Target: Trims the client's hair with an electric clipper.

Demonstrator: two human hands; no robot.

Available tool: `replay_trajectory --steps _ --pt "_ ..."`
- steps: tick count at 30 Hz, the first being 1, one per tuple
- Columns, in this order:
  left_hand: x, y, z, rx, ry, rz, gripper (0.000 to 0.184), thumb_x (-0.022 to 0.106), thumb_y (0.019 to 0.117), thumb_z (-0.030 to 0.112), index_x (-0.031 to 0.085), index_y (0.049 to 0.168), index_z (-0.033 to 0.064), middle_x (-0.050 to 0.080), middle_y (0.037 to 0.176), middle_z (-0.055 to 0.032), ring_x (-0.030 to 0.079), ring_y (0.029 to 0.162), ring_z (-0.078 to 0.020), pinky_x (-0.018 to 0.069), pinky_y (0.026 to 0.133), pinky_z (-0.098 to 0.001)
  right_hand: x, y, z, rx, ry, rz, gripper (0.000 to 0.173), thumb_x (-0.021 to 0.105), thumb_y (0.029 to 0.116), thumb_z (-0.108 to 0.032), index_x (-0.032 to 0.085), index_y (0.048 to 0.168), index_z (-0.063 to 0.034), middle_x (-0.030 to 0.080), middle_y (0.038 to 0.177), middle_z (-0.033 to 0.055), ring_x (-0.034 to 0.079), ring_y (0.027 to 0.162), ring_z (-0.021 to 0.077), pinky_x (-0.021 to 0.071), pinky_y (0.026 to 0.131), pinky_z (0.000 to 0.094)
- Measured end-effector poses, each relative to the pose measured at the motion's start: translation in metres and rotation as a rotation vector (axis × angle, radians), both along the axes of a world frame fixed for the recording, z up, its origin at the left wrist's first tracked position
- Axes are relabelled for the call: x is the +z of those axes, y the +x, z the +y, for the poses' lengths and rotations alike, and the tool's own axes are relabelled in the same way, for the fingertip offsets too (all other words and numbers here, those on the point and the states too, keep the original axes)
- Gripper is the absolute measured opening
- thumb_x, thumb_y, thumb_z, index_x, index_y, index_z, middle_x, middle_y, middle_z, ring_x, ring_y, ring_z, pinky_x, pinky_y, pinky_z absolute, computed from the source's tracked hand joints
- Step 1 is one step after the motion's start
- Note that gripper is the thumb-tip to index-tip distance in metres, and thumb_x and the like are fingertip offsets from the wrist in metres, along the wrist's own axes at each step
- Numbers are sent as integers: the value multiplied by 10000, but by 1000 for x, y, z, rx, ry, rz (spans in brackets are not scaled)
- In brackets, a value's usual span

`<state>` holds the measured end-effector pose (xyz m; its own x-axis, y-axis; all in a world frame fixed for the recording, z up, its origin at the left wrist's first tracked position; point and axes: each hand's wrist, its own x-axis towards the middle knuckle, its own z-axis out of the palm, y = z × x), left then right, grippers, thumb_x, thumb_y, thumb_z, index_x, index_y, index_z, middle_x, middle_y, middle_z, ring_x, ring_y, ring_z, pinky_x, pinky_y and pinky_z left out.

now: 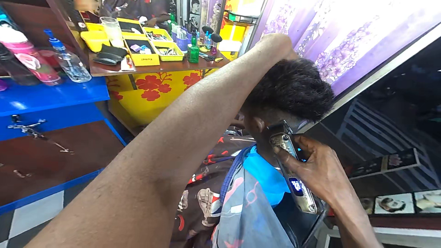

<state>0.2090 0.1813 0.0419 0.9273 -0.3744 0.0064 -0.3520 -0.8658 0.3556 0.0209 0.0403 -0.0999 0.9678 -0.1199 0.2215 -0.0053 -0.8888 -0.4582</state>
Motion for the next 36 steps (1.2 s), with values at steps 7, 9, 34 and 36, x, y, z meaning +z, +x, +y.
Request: replay_trajectory --steps 7,9,34,36 --pt "-45 99 -28 182 39 -261 805 500 635 910 766 835 177 733 966 -172 702 954 -374 502 747 -678 -2 -7 14 -92 33 -33 431 666 796 -678 724 972 -288 705 756 -121 682 629 52 591 535 326" --pt "-45 121 -37 187 119 -163 818 494 648 926 773 892 197 731 1034 -169 690 1024 -380 504 804 -678 -3 -6 20 -95 21 -58 431 673 798 -663 725 987 -279 704 753 -125 677 626 40 587 536 314" --pt "15 6 -20 -117 241 -4 830 368 991 715 662 1239 -21 603 1308 -292 557 1265 -445 403 987 -682 -57 -82 19 347 1594 291 343 746 932 -360 707 1159 -106 748 1067 129 754 922 269 641 816 451" --pt "14 31 -14 -193 181 4 961 199 961 802 665 1294 29 621 1322 -273 566 1276 -439 397 1006 -712 -58 -77 15 390 1609 292 332 736 943 -350 705 1163 -103 746 1069 132 754 926 268 641 819 454"
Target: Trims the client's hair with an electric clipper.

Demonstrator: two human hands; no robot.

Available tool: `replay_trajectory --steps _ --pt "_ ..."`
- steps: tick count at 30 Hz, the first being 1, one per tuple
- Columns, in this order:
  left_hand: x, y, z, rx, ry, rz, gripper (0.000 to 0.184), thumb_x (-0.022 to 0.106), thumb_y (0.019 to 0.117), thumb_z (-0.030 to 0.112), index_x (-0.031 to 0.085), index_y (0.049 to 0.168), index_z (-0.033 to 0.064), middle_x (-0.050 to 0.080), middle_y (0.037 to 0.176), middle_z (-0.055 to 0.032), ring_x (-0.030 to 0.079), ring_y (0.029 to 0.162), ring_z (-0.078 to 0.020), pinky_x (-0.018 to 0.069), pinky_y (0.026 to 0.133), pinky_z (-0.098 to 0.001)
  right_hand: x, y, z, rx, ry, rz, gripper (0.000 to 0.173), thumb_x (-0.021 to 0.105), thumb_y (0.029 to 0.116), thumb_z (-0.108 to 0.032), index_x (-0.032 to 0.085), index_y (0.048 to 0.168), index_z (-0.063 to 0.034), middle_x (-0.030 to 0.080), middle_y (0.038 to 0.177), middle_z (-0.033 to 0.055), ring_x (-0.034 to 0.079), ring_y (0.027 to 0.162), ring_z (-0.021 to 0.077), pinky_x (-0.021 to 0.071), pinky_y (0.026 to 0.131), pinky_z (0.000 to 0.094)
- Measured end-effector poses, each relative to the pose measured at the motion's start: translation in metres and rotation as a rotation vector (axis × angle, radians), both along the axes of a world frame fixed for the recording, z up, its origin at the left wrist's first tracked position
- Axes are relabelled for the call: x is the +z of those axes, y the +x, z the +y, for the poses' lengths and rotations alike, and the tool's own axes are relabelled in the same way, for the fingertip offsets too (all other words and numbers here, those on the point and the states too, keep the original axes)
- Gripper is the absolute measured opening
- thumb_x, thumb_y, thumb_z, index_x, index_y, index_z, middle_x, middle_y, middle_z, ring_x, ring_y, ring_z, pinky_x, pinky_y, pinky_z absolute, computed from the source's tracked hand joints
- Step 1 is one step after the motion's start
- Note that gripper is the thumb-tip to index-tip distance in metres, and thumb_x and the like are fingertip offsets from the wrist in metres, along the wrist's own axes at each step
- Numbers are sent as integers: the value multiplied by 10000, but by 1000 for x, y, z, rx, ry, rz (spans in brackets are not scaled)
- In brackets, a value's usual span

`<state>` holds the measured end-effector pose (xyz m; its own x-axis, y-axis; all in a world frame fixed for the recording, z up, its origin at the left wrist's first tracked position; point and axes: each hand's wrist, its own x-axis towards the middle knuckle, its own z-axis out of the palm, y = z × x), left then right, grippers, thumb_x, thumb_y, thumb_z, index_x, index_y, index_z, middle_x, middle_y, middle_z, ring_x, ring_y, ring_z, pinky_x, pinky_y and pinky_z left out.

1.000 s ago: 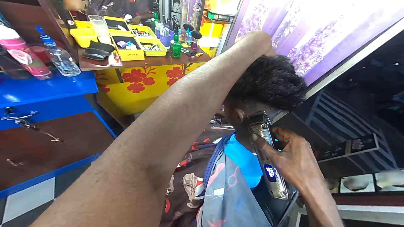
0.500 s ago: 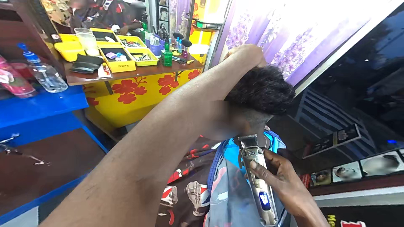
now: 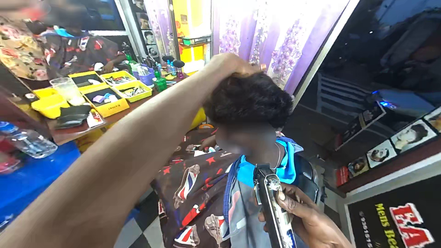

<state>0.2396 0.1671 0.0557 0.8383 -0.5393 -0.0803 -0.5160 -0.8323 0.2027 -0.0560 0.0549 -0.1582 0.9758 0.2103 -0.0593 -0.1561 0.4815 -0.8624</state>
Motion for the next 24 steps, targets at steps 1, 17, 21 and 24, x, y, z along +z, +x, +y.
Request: replay_trajectory --steps 1,17,21,24 --pt "3 3 9 -26 -82 -6 953 172 985 770 650 1294 6 620 1310 -285 566 1265 -455 378 1010 -726 -2 2 0 7 -1 -15 333 735 946 -348 699 1171 -105 744 1074 129 752 928 263 640 818 445" --pt "-39 50 72 -1075 -521 -156 857 740 792 623 558 1459 115 588 1417 -130 583 1267 -230 484 1065 -470 8 60 132 -483 -269 118 419 687 957 -251 574 1282 -12 713 1130 115 720 1005 234 617 888 403" --pt "-46 57 36 -1188 -449 -122 959 725 766 708 513 1479 103 561 1439 -157 512 1358 -279 400 1141 -511 11 87 158 -663 -309 207 380 679 971 -211 574 1276 -10 708 1116 133 718 991 233 616 868 396" --pt "-40 57 16 -1195 -373 -36 877 708 805 700 548 1429 104 636 1335 -144 592 1265 -271 445 1088 -542 15 99 162 -751 -315 251 349 679 982 -190 587 1273 -21 714 1088 130 719 959 216 612 841 369"
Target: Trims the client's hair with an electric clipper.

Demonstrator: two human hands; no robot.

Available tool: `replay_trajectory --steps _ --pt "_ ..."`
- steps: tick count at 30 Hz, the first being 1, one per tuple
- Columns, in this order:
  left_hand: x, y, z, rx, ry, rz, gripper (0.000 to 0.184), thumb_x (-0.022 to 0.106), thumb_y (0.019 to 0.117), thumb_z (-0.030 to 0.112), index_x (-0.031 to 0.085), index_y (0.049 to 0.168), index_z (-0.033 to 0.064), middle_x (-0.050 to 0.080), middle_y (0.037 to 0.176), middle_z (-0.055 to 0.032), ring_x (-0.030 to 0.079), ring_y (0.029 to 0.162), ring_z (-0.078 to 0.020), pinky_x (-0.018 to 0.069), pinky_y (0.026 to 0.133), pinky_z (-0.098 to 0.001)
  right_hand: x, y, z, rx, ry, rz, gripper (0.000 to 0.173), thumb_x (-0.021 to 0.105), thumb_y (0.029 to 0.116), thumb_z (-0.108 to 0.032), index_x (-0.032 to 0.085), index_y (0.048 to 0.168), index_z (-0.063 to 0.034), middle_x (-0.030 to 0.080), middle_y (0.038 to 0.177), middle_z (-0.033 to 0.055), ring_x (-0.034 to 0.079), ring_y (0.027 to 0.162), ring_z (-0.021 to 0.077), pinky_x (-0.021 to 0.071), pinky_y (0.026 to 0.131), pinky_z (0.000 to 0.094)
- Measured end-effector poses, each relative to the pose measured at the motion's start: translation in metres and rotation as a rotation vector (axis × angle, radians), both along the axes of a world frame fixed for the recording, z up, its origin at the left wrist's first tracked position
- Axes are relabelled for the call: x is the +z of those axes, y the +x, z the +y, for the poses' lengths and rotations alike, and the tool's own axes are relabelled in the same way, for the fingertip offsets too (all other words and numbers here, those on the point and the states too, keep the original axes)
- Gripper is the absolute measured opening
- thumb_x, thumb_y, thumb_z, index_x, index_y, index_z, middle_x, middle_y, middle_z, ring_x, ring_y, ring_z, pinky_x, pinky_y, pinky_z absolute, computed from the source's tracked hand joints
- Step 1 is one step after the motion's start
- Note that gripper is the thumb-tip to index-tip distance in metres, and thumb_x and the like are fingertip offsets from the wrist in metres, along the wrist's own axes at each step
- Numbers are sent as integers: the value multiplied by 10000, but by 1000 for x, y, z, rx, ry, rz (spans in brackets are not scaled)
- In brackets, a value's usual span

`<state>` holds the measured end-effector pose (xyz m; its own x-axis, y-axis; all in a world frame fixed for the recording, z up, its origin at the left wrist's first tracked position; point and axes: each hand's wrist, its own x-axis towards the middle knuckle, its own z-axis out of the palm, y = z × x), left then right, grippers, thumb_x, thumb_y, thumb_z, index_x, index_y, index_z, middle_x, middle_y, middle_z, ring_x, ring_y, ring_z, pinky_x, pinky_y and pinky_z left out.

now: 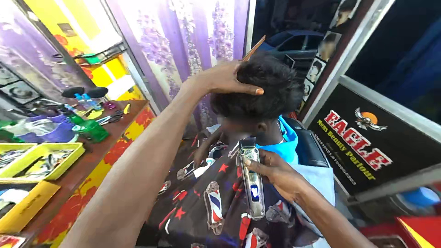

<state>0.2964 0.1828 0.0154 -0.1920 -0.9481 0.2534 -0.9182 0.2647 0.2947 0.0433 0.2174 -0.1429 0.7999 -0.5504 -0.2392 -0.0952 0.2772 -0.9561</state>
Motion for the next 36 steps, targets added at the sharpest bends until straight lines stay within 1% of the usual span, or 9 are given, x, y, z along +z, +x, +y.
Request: replay_trajectory --steps 4,7,9,14,19,23,26,30,36 --pt "11 -4 -17 39 97 -16 850 644 835 746 589 1389 104 674 1262 -147 635 1198 -290 468 1036 -587 -1 6 -6 -47 63 42 345 656 1008 -280 624 1243 -29 724 1045 149 722 924 228 608 802 360" --pt "17 -7 -28 67 135 -29 821 625 832 767 651 1293 89 699 1181 -153 664 1126 -302 488 988 -603 -5 8 -14 -56 98 41 362 656 1005 -333 652 1206 -32 725 1038 154 721 915 231 606 789 351" --pt "19 -7 -32 58 154 -9 770 625 854 739 669 1238 73 708 1122 -140 679 1061 -270 508 957 -566 -6 11 -17 -68 102 37 368 650 1009 -345 651 1209 -37 726 1039 156 723 901 235 607 773 351" --pt "23 -9 -41 40 168 6 740 617 882 709 663 1262 75 707 1132 -126 677 1064 -237 510 969 -527 -8 21 -27 -84 114 36 367 648 1007 -362 653 1205 -52 727 1032 137 722 882 222 605 752 346" --pt "24 -13 -48 60 173 -19 726 586 869 754 709 1125 85 720 1010 -102 696 956 -214 539 885 -517 -6 22 -30 -116 136 -31 364 667 997 -341 647 1195 -35 732 1029 157 733 873 235 613 715 342" --pt "25 -17 -52 81 186 -20 736 586 860 764 701 1131 90 714 1008 -100 692 949 -217 534 873 -519 5 16 -27 -136 113 -58 351 664 1001 -325 646 1207 -42 732 1036 160 736 861 237 613 690 327" --pt "24 -17 -54 73 183 -28 737 575 864 768 704 1171 110 721 1049 -99 693 990 -222 530 901 -534 14 12 -28 -138 83 -93 381 679 990 -332 638 1226 -36 730 1063 171 738 881 256 623 711 346" --pt "25 -18 -55 87 175 -44 751 572 860 776 705 1133 90 715 1020 -118 690 972 -248 522 882 -561 19 8 -29 -131 1 -143 381 700 972 -307 635 1232 -36 728 1045 171 736 877 250 624 721 351" --pt "26 -19 -57 90 176 -47 771 567 852 790 708 1160 98 720 1044 -131 692 1005 -271 517 901 -584 13 11 -29 -133 121 -69 362 681 990 -315 654 1211 -30 725 1051 169 731 900 248 618 764 359"
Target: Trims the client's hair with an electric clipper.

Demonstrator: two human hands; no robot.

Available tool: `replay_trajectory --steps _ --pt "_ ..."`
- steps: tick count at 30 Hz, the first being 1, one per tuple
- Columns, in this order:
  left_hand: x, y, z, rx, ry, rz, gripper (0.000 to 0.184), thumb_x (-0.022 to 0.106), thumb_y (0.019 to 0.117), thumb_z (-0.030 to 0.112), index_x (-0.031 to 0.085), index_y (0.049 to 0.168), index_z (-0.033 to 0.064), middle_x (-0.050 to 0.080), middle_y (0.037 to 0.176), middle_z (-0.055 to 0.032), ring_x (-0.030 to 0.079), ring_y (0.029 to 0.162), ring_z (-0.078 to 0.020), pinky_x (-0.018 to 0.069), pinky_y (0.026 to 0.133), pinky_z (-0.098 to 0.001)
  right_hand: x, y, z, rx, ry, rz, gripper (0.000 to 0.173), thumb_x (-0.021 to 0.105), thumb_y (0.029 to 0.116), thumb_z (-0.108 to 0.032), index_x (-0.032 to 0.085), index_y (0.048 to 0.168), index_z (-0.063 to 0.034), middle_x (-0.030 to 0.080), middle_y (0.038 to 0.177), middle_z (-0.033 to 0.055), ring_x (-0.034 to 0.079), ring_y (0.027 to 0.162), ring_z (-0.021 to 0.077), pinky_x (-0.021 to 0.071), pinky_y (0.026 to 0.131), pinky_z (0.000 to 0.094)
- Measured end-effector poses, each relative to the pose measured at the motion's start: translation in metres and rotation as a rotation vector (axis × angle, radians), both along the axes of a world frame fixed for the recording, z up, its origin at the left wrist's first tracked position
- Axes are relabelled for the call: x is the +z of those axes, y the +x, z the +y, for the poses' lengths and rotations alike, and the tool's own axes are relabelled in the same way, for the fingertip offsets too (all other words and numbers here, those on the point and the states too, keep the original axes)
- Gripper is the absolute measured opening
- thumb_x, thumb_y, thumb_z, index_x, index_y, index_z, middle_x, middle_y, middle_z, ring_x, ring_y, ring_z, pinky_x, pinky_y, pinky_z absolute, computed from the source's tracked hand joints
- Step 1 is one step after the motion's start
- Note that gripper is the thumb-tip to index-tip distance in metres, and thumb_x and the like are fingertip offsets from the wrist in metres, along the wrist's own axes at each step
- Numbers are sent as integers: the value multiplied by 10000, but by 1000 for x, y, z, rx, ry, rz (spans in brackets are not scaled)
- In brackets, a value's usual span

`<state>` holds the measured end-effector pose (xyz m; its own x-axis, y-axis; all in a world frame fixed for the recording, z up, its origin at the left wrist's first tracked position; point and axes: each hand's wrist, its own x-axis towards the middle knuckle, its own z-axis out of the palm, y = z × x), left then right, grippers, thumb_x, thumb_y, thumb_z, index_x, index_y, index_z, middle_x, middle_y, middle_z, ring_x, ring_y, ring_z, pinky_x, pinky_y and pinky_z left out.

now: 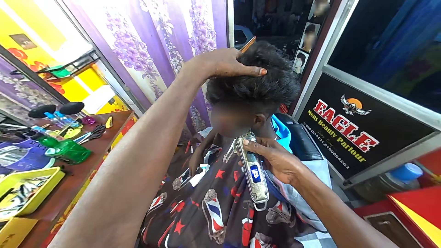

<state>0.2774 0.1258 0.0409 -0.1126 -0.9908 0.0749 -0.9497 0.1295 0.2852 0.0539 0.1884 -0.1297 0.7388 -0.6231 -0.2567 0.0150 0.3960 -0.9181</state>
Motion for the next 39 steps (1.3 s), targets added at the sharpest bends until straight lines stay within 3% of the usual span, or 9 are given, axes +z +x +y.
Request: replay_trajectory --steps 7,12,16,20,23,29,32,35,39 --pt "0 0 0 34 3 -15 796 553 842 810 701 1123 79 710 1003 -149 688 968 -303 509 862 -617 10 1 1 -21 -19 -17 362 681 990 -321 645 1197 -26 726 1060 174 733 896 256 617 741 354" --pt "-2 3 -1 23 0 -1 793 557 844 806 697 1193 107 714 1077 -148 684 1035 -312 501 908 -633 13 5 8 -88 -15 -57 340 686 988 -284 642 1198 -20 719 1039 171 729 885 250 621 751 358" --pt "-1 3 2 37 6 -12 813 545 842 816 696 1176 90 711 1066 -161 680 1034 -330 491 899 -653 17 7 8 -120 -57 -99 349 694 984 -276 633 1218 -24 719 1057 183 734 902 264 628 764 381" --pt "-1 2 2 74 12 -40 857 529 820 851 689 1200 100 709 1081 -168 678 1045 -345 490 892 -665 11 8 10 -71 -153 -136 400 708 965 -240 590 1287 -35 705 1106 174 723 936 272 621 800 395" --pt "-1 1 0 79 12 -55 874 520 817 859 683 1234 109 704 1123 -180 668 1085 -367 478 913 -681 8 9 13 -59 -76 -69 370 687 987 -256 604 1261 -23 708 1093 186 724 945 281 619 804 392" --pt "0 0 -1 68 2 -60 879 523 812 863 696 1180 84 704 1085 -186 671 1056 -366 484 893 -675 15 10 11 -111 -35 -99 343 679 994 -268 629 1217 -12 714 1050 200 730 897 274 621 763 365" --pt "-1 1 -4 60 7 -77 902 509 812 871 689 1210 82 698 1127 -193 662 1091 -376 477 914 -681 17 10 10 -119 -85 -153 357 691 982 -249 623 1256 -31 706 1085 180 722 924 262 618 795 377" --pt "-1 1 -4 40 -11 -76 863 507 824 859 701 1167 92 706 1077 -175 673 1044 -361 487 877 -672 11 10 12 -81 -136 -128 381 700 962 -226 585 1271 -35 701 1098 164 716 936 256 613 803 382" --pt "-1 0 -3 34 -6 -40 848 541 833 831 671 1274 117 694 1177 -178 651 1134 -362 465 948 -686 10 11 12 -107 -18 -95 329 684 992 -242 621 1231 -25 708 1058 157 721 915 240 616 796 366"
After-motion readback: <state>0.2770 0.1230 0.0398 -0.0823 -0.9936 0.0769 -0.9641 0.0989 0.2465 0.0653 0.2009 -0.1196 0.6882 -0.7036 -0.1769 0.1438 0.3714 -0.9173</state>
